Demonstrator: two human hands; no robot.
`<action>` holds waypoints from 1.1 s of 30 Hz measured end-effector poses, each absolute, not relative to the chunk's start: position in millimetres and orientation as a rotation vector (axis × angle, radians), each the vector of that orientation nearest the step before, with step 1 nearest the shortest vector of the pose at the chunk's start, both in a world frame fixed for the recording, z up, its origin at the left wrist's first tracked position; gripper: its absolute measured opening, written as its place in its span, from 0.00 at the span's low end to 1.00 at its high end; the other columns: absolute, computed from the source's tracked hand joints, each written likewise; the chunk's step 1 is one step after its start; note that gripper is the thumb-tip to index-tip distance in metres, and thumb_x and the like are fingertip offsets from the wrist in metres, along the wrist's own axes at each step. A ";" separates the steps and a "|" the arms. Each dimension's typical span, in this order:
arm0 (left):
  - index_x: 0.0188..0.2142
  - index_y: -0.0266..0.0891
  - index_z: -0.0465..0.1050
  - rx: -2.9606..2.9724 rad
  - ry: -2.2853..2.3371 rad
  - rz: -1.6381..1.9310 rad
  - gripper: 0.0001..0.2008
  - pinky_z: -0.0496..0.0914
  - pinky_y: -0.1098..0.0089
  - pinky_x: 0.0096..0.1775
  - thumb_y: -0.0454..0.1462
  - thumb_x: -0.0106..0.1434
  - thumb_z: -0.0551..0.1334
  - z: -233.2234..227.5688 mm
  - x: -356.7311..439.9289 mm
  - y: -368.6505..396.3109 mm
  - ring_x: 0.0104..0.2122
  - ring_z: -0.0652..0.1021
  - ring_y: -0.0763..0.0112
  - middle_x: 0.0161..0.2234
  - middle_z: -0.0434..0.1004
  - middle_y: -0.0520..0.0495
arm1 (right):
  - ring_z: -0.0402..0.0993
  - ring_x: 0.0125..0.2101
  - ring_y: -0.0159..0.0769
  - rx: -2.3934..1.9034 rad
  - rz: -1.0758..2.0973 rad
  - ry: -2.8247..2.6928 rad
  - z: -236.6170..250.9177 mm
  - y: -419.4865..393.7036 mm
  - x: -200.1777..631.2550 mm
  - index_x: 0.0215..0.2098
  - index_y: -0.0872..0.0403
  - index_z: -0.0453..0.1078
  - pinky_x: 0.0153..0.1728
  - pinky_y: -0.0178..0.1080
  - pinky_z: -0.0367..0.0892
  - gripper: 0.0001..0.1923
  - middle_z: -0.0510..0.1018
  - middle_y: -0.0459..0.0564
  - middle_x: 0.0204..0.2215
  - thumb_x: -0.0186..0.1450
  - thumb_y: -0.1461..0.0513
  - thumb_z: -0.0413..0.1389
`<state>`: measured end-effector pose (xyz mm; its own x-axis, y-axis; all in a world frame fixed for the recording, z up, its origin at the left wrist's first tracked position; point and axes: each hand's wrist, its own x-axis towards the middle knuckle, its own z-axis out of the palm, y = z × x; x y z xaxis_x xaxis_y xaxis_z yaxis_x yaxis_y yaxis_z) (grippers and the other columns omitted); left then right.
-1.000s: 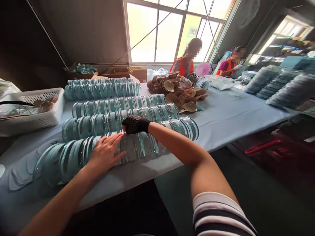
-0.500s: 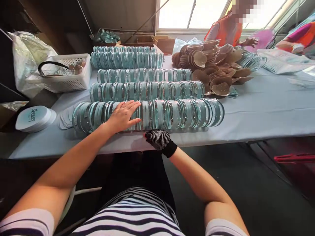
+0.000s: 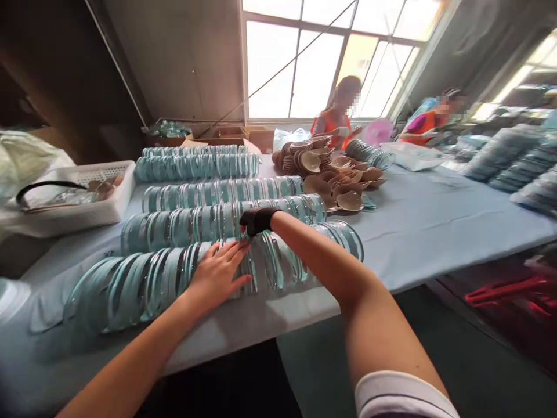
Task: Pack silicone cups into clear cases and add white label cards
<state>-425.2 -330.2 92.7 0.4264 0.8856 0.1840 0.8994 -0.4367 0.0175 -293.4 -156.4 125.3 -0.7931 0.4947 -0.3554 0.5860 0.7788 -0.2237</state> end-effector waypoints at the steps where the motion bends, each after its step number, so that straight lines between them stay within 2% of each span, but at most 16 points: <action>1: 0.65 0.42 0.58 -2.581 -1.611 -0.261 0.30 0.58 0.50 0.62 0.51 0.68 0.54 90.4 -426.4 -329.3 0.64 0.64 0.58 0.65 0.63 0.46 | 0.76 0.35 0.31 0.844 -0.446 2.713 125.8 -158.6 -292.7 0.45 0.58 0.79 0.34 0.29 0.64 0.17 0.83 0.49 0.38 0.58 0.70 0.57; 4: 0.65 0.42 0.60 -2.587 -1.579 -0.281 0.30 0.59 0.50 0.62 0.50 0.67 0.55 84.5 -428.9 -326.4 0.63 0.65 0.57 0.64 0.64 0.45 | 0.74 0.31 0.32 0.928 -0.384 2.751 132.3 -167.5 -285.0 0.37 0.59 0.80 0.30 0.31 0.63 0.11 0.83 0.50 0.33 0.57 0.69 0.58; 8: 0.64 0.42 0.60 -2.586 -1.590 -0.265 0.29 0.59 0.49 0.61 0.48 0.67 0.56 85.8 -429.4 -325.5 0.62 0.66 0.55 0.64 0.64 0.44 | 0.74 0.32 0.28 0.949 -0.475 2.841 143.9 -187.7 -262.6 0.39 0.60 0.79 0.32 0.28 0.62 0.12 0.83 0.48 0.35 0.58 0.70 0.57; 11: 0.65 0.43 0.59 -2.608 -1.633 -0.221 0.29 0.58 0.50 0.62 0.49 0.67 0.56 93.5 -427.6 -327.7 0.63 0.66 0.56 0.65 0.63 0.44 | 0.75 0.33 0.29 0.946 -0.551 2.947 137.9 -221.8 -240.9 0.38 0.60 0.78 0.35 0.29 0.63 0.11 0.82 0.48 0.34 0.59 0.70 0.56; 16: 0.66 0.43 0.57 -2.643 -1.684 -0.163 0.31 0.53 0.51 0.64 0.51 0.68 0.54 99.7 -426.6 -328.0 0.65 0.63 0.58 0.66 0.60 0.45 | 0.74 0.29 0.35 1.164 -0.333 3.071 80.2 -309.9 -218.3 0.36 0.56 0.78 0.27 0.34 0.58 0.10 0.81 0.52 0.33 0.63 0.63 0.54; 21: 0.67 0.43 0.54 -2.650 -1.731 -0.109 0.32 0.50 0.50 0.65 0.51 0.68 0.54 101.4 -429.9 -330.6 0.66 0.60 0.58 0.67 0.58 0.45 | 0.77 0.32 0.38 1.294 -0.242 3.028 26.3 -370.0 -209.4 0.41 0.52 0.79 0.32 0.37 0.65 0.15 0.82 0.52 0.38 0.69 0.64 0.48; 25: 0.68 0.41 0.53 -2.636 -1.676 -0.159 0.32 0.47 0.45 0.65 0.49 0.68 0.55 106.7 -418.0 -328.0 0.68 0.54 0.55 0.69 0.54 0.42 | 0.78 0.35 0.38 1.609 -0.258 3.079 53.7 -331.2 -187.4 0.44 0.50 0.78 0.37 0.37 0.69 0.15 0.83 0.50 0.38 0.69 0.58 0.49; 27: 0.68 0.39 0.52 -2.637 -1.613 -0.214 0.33 0.45 0.44 0.66 0.49 0.68 0.54 106.5 -404.2 -323.2 0.69 0.53 0.55 0.69 0.52 0.41 | 0.79 0.41 0.40 1.876 -0.185 2.987 81.7 -285.3 -181.2 0.50 0.52 0.75 0.40 0.37 0.69 0.18 0.82 0.52 0.44 0.70 0.58 0.48; 30: 0.67 0.38 0.54 -2.656 -1.580 -0.207 0.34 0.49 0.47 0.66 0.52 0.68 0.54 100.4 -383.3 -315.8 0.67 0.57 0.57 0.67 0.57 0.41 | 0.78 0.45 0.43 1.587 -0.295 2.751 108.8 -210.0 -192.1 0.51 0.53 0.75 0.43 0.38 0.70 0.18 0.81 0.54 0.46 0.66 0.60 0.53; 33: 0.66 0.39 0.57 -2.647 -1.583 -0.164 0.34 0.54 0.51 0.64 0.53 0.66 0.55 92.4 -374.1 -312.6 0.66 0.61 0.58 0.66 0.60 0.43 | 0.78 0.45 0.40 1.218 -0.468 2.598 107.9 -155.2 -215.8 0.52 0.56 0.75 0.44 0.34 0.69 0.22 0.81 0.54 0.47 0.59 0.66 0.56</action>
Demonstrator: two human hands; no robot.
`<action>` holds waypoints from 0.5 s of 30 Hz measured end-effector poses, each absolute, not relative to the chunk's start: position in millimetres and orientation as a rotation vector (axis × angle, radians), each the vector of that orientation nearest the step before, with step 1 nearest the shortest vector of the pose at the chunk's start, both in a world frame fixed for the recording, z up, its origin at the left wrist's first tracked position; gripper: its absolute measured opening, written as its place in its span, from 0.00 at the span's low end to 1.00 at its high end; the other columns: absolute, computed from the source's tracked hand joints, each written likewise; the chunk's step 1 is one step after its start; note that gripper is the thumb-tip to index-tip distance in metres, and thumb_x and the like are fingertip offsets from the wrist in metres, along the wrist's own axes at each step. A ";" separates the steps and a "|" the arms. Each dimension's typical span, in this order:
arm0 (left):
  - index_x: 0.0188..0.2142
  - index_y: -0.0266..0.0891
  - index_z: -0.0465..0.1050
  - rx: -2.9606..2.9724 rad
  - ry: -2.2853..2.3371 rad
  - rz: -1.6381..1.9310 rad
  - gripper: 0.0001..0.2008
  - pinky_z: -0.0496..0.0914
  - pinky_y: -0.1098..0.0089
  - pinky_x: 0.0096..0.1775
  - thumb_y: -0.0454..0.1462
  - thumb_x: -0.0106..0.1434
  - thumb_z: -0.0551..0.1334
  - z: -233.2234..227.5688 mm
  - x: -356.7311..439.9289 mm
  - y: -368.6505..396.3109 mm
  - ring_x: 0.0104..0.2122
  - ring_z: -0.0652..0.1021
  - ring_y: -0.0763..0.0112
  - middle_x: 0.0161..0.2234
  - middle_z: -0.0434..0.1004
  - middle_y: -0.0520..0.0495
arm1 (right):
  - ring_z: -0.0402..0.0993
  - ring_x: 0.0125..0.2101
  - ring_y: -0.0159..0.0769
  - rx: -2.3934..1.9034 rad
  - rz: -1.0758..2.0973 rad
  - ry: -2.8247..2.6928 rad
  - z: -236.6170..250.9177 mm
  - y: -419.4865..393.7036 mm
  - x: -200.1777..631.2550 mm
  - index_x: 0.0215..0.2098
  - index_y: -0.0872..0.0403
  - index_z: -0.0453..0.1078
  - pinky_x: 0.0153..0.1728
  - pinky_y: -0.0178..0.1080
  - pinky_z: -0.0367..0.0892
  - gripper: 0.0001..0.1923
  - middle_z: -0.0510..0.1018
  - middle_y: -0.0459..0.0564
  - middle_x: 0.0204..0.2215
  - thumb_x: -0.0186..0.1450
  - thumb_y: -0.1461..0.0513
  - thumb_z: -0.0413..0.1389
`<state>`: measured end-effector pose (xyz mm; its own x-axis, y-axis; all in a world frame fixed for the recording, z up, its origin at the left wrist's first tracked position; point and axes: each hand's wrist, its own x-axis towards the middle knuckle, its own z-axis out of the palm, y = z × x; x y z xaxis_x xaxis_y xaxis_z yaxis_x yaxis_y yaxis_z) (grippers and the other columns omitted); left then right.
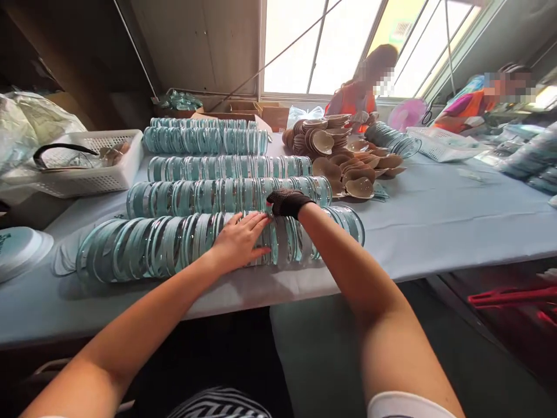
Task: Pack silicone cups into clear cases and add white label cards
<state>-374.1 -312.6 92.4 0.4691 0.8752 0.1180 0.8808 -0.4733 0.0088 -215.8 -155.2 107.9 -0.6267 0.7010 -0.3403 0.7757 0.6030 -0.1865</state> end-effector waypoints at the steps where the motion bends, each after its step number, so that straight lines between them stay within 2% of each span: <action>1: 0.66 0.39 0.57 -2.640 -1.581 -0.160 0.34 0.55 0.51 0.64 0.53 0.66 0.55 90.5 -373.8 -312.6 0.65 0.61 0.58 0.66 0.60 0.44 | 0.77 0.45 0.38 1.126 -0.534 2.581 104.3 -144.1 -222.6 0.52 0.57 0.75 0.44 0.33 0.69 0.23 0.81 0.53 0.47 0.57 0.68 0.57; 4: 0.66 0.40 0.58 -2.633 -1.586 -0.167 0.33 0.55 0.51 0.64 0.53 0.67 0.54 88.6 -375.7 -312.9 0.65 0.61 0.58 0.66 0.60 0.45 | 0.77 0.41 0.34 0.927 -0.697 2.568 96.8 -130.1 -233.8 0.50 0.61 0.75 0.42 0.31 0.69 0.25 0.82 0.51 0.44 0.54 0.71 0.56; 6: 0.65 0.40 0.58 -2.649 -1.602 -0.170 0.33 0.54 0.51 0.64 0.53 0.66 0.55 89.6 -376.4 -312.2 0.65 0.61 0.58 0.66 0.60 0.45 | 0.77 0.38 0.34 0.886 -0.650 2.601 98.8 -132.1 -234.9 0.47 0.62 0.77 0.40 0.32 0.68 0.23 0.83 0.52 0.40 0.54 0.71 0.55; 10: 0.65 0.40 0.58 -2.681 -1.630 -0.173 0.34 0.53 0.52 0.64 0.53 0.65 0.57 92.4 -376.0 -309.0 0.65 0.62 0.57 0.66 0.60 0.44 | 0.77 0.34 0.37 0.933 -0.418 2.704 113.7 -148.8 -223.1 0.37 0.62 0.80 0.36 0.34 0.65 0.15 0.83 0.53 0.33 0.55 0.70 0.54; 15: 0.65 0.41 0.57 -2.683 -1.663 -0.184 0.33 0.52 0.53 0.64 0.52 0.65 0.57 94.4 -376.0 -308.3 0.64 0.62 0.58 0.66 0.61 0.44 | 0.76 0.31 0.35 1.091 -0.549 2.990 114.9 -211.6 -177.0 0.34 0.58 0.78 0.34 0.32 0.63 0.11 0.82 0.49 0.29 0.56 0.67 0.55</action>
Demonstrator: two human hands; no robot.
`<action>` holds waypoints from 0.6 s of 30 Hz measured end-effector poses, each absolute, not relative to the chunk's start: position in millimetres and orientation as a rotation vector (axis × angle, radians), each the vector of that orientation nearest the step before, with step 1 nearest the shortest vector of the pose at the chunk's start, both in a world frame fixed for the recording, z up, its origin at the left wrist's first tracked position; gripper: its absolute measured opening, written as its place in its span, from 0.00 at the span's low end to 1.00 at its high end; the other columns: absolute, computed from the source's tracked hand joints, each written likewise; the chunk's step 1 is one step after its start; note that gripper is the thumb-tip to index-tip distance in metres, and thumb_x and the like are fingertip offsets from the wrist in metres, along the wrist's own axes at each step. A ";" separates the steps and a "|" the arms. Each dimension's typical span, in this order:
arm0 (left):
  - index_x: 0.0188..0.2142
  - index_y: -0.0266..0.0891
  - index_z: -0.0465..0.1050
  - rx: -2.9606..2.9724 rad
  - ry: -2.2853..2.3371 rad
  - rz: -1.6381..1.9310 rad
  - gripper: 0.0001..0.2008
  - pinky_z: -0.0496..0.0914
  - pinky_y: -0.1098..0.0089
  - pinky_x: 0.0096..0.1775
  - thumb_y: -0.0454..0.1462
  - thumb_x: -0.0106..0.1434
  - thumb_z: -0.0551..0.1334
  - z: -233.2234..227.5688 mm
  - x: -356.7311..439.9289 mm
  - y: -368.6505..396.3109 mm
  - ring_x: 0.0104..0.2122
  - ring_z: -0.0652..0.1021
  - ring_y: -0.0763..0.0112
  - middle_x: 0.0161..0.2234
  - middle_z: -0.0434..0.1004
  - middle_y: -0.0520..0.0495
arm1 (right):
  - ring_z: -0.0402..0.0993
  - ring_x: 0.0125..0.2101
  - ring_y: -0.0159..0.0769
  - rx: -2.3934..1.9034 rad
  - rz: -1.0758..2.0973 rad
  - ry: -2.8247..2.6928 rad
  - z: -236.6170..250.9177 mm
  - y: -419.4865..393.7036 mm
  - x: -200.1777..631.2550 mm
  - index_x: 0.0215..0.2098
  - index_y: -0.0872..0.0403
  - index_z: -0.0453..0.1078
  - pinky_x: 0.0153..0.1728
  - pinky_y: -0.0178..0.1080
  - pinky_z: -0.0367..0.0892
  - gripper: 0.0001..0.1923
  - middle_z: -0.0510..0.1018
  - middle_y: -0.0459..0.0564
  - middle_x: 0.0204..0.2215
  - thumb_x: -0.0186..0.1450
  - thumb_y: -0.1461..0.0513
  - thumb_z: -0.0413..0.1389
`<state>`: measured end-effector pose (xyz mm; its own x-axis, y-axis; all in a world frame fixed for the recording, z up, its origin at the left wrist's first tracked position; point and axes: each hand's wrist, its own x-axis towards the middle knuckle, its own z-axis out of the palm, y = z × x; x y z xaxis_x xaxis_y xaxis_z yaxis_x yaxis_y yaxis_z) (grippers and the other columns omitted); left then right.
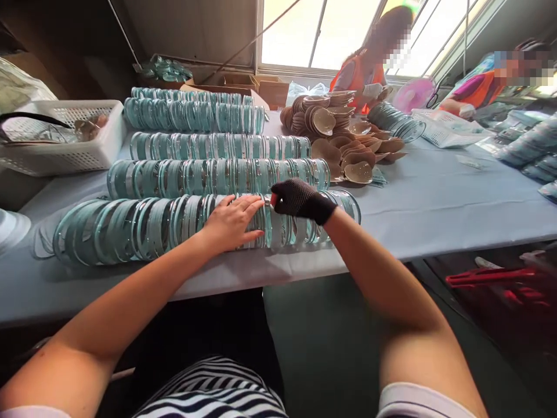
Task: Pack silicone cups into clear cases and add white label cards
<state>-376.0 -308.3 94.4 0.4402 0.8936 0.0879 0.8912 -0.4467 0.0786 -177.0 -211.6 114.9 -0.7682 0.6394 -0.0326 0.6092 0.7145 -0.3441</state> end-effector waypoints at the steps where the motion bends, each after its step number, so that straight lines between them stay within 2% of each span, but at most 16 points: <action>1: 0.65 0.41 0.57 2.647 1.640 0.170 0.33 0.52 0.53 0.64 0.52 0.65 0.57 94.8 -375.9 -308.6 0.64 0.62 0.58 0.66 0.61 0.44 | 0.75 0.30 0.34 -1.044 0.512 -2.773 108.7 -231.5 -167.8 0.34 0.58 0.77 0.32 0.32 0.62 0.10 0.81 0.49 0.30 0.57 0.66 0.55; 5: 0.66 0.41 0.56 2.642 1.639 0.132 0.35 0.50 0.54 0.64 0.52 0.65 0.57 95.4 -375.3 -310.2 0.65 0.61 0.57 0.66 0.60 0.43 | 0.75 0.29 0.36 -1.203 0.284 -2.696 59.1 -312.2 -152.0 0.36 0.55 0.77 0.27 0.35 0.58 0.12 0.82 0.53 0.35 0.64 0.61 0.52; 10: 0.66 0.40 0.55 2.646 1.641 0.122 0.35 0.49 0.53 0.65 0.52 0.65 0.57 94.6 -378.3 -313.9 0.65 0.60 0.57 0.67 0.59 0.42 | 0.78 0.35 0.39 -1.336 0.195 -2.611 -1.0 -365.0 -160.3 0.42 0.53 0.78 0.33 0.37 0.63 0.14 0.83 0.54 0.41 0.67 0.62 0.50; 12: 0.67 0.40 0.54 2.650 1.638 0.115 0.35 0.48 0.52 0.65 0.51 0.65 0.58 96.2 -378.3 -314.8 0.66 0.59 0.56 0.67 0.58 0.42 | 0.78 0.36 0.39 -1.287 0.258 -2.551 0.5 -362.8 -152.0 0.40 0.52 0.79 0.35 0.37 0.66 0.13 0.83 0.53 0.40 0.67 0.61 0.51; 15: 0.68 0.39 0.52 2.691 1.602 0.160 0.36 0.45 0.49 0.66 0.50 0.66 0.57 100.5 -367.8 -311.3 0.68 0.54 0.55 0.69 0.53 0.41 | 0.79 0.38 0.38 -1.300 0.258 -2.315 33.1 -325.9 -127.0 0.42 0.52 0.78 0.41 0.37 0.69 0.15 0.83 0.52 0.39 0.69 0.59 0.49; 18: 0.69 0.37 0.50 2.743 1.530 0.239 0.36 0.45 0.48 0.66 0.51 0.67 0.55 101.9 -342.8 -301.7 0.69 0.52 0.54 0.69 0.50 0.39 | 0.77 0.46 0.42 -1.516 0.107 -2.223 77.4 -256.0 -116.7 0.49 0.55 0.75 0.46 0.40 0.68 0.18 0.81 0.55 0.46 0.70 0.59 0.47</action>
<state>-342.8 -301.7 101.9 0.5166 0.8454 0.1357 0.8466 -0.5281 0.0667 -116.7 -256.0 77.4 -0.2984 0.9006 0.3159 0.8660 0.3946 -0.3070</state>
